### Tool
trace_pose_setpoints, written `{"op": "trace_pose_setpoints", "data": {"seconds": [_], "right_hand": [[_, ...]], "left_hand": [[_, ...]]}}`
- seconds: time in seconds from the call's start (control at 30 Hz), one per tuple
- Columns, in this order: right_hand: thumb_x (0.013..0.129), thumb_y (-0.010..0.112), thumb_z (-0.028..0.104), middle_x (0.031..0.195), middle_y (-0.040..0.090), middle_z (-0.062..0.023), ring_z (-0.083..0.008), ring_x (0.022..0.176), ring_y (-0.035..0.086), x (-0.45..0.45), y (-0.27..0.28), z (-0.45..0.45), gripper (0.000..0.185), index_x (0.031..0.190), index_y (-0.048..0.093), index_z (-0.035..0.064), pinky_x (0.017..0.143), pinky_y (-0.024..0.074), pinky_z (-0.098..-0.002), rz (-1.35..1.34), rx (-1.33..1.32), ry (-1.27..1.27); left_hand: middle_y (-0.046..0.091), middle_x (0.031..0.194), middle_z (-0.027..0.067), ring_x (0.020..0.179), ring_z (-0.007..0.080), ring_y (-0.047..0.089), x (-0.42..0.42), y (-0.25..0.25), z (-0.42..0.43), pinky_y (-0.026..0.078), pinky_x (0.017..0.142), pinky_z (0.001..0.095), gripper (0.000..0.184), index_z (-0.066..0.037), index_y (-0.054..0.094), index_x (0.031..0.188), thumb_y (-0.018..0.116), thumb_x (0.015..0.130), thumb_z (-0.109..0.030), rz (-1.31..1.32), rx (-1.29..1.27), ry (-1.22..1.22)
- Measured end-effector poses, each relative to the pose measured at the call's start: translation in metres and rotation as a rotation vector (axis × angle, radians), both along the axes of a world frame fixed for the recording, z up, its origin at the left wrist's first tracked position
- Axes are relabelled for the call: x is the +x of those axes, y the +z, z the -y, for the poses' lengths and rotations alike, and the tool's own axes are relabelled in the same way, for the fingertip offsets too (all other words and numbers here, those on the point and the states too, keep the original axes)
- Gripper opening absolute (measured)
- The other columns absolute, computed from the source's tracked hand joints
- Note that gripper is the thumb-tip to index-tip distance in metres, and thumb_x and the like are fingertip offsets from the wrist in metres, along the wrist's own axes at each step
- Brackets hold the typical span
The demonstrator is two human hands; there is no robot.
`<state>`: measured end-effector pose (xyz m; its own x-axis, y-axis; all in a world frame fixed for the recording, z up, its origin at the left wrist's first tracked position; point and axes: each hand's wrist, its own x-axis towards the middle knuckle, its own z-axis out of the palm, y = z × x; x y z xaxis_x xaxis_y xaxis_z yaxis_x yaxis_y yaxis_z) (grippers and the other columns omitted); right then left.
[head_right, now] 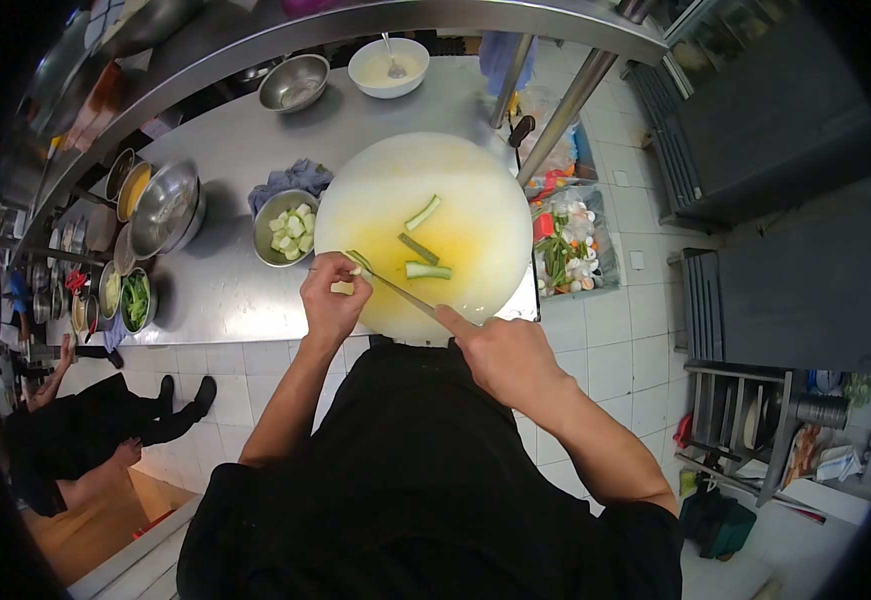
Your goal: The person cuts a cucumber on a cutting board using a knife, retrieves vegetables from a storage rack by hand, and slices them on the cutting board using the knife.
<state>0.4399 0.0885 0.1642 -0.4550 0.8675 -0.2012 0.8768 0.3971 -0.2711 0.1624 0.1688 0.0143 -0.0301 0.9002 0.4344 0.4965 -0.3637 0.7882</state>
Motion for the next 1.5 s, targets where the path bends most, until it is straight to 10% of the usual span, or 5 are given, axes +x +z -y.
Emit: {"op": "trace_pose_setpoints", "data": {"seconds": [1.2,1.5], "right_hand": [[0.092,0.071,0.008,0.074,0.069,-0.0191,-0.0362,0.066,0.074,-0.018,0.012,0.010,0.071,0.160,0.053,0.0097,0.060,0.0588,-0.0492,0.002,0.029,-0.016],[0.104,0.068,0.018,0.074,0.071,-0.0260,-0.0409,0.066,0.074,0.010,0.012,0.003,0.050,0.153,0.063,0.0137,0.059,0.0579,-0.0539,-0.137,-0.008,-0.187]], "left_hand": [[0.072,0.102,0.0088,0.083,0.0183,0.070,-0.004,-0.006,0.006,0.060,0.079,0.0325,0.023,-0.001,0.069,0.102,0.080,0.083,0.004,-0.027,0.025,0.056],[0.073,0.096,0.0112,0.081,0.0210,0.072,-0.016,-0.046,0.017,0.059,0.072,0.0345,0.031,-0.003,0.077,0.118,0.082,0.088,0.000,0.557,-0.285,0.076]]}}
